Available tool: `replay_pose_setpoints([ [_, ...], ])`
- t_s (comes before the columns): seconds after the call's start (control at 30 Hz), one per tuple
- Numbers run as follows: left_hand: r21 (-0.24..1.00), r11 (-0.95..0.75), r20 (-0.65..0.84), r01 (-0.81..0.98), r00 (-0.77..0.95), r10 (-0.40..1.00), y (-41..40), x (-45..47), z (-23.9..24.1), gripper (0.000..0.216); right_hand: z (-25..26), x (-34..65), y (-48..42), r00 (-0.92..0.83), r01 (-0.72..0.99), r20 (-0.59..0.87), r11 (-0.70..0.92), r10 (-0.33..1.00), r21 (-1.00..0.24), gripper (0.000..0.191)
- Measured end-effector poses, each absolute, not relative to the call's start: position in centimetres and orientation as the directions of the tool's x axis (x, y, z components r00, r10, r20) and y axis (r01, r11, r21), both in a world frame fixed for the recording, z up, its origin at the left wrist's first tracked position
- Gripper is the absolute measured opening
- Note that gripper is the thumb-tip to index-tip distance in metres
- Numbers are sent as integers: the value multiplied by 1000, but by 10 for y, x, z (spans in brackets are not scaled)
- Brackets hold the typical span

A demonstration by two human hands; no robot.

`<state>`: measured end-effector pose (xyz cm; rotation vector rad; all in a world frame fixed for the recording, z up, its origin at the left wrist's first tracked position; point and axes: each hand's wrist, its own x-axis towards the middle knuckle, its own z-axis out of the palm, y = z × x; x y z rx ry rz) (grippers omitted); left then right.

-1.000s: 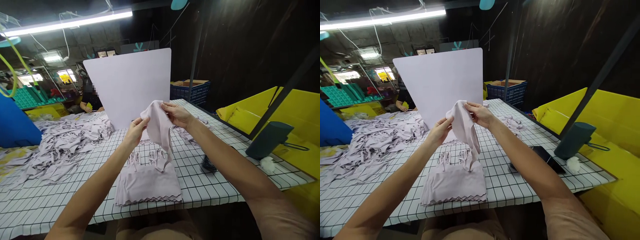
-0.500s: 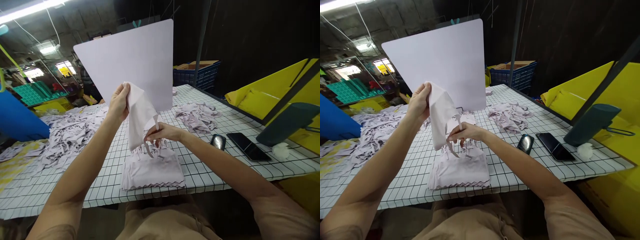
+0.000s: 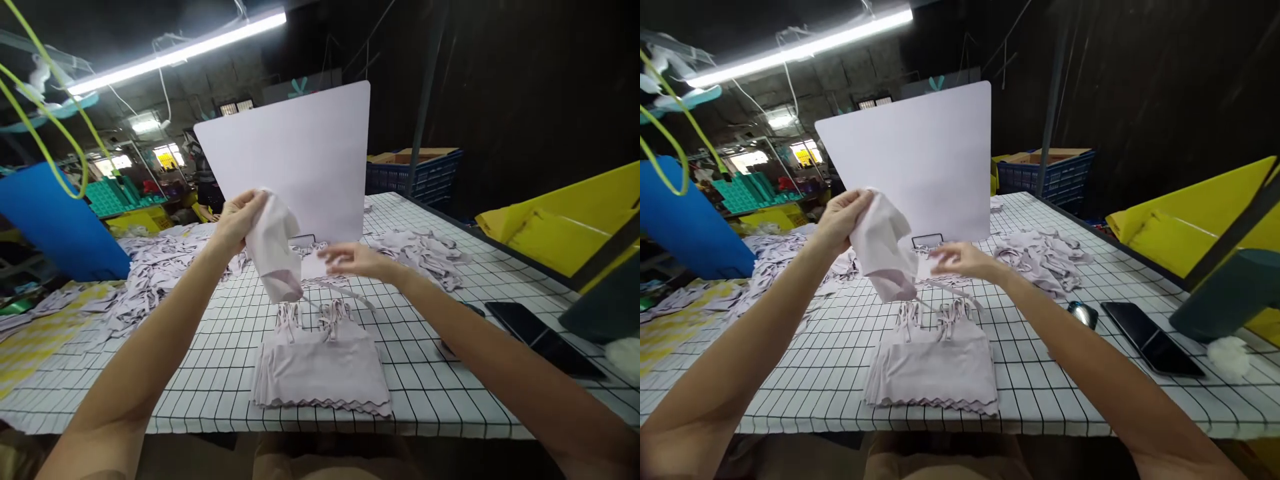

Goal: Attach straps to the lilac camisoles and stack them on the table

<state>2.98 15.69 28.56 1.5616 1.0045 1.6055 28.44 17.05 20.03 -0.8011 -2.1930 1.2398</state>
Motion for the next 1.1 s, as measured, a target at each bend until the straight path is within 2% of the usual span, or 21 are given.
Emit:
replay_pose_setpoints([
  [0.03,894,-439,439,88,25,898,155,34,287,36,215,281,173,-640,145,245,428,728,-892,62],
  [0.1,893,-417,390,170,171,905,151,43,289,36,244,266,177,-626,-60,380,443,681,-895,60],
  [0.17,883,-424,379,204,226,897,147,44,291,35,267,249,181,-726,-129,373,419,577,-899,53],
  [0.23,904,-369,315,215,248,916,141,33,290,36,282,240,186,-782,-76,306,405,543,-911,38],
  [0.37,942,-161,11,293,455,890,128,-6,271,34,292,250,194,-684,-87,275,298,676,-950,32],
  [0.4,949,-159,4,273,492,871,125,-13,264,31,293,255,194,-662,-98,254,255,705,-962,32],
  [0.47,968,-210,115,139,496,860,121,-20,252,29,294,262,192,-640,-77,208,208,739,-975,32],
  [0.53,965,-258,247,-35,437,865,118,-20,245,26,297,266,188,-631,-25,190,225,752,-974,31],
  [0.6,955,-261,297,-145,402,866,115,-20,244,24,301,270,186,-619,31,200,278,760,-960,30],
  [0.67,973,-212,232,-95,488,842,112,-24,243,23,305,275,186,-605,56,242,344,758,-937,29],
  [0.73,982,-171,86,80,615,784,109,-33,239,23,307,281,188,-593,33,306,402,745,-915,29],
  [0.8,966,-157,-20,207,663,749,109,-45,231,22,305,288,192,-578,-8,340,411,742,-911,31],
  [0.87,968,-151,-6,202,617,787,112,-58,222,25,299,294,197,-553,-28,313,358,773,-933,34],
  [1.0,976,-169,98,137,415,905,124,-77,215,37,282,301,211,-522,4,207,244,828,-970,40],
  [1.07,961,-212,141,179,345,928,133,-83,216,42,274,303,221,-542,64,176,249,821,-966,43],
  [1.1,935,-280,212,219,290,933,138,-85,216,44,271,304,227,-561,109,166,271,811,-956,42],
])
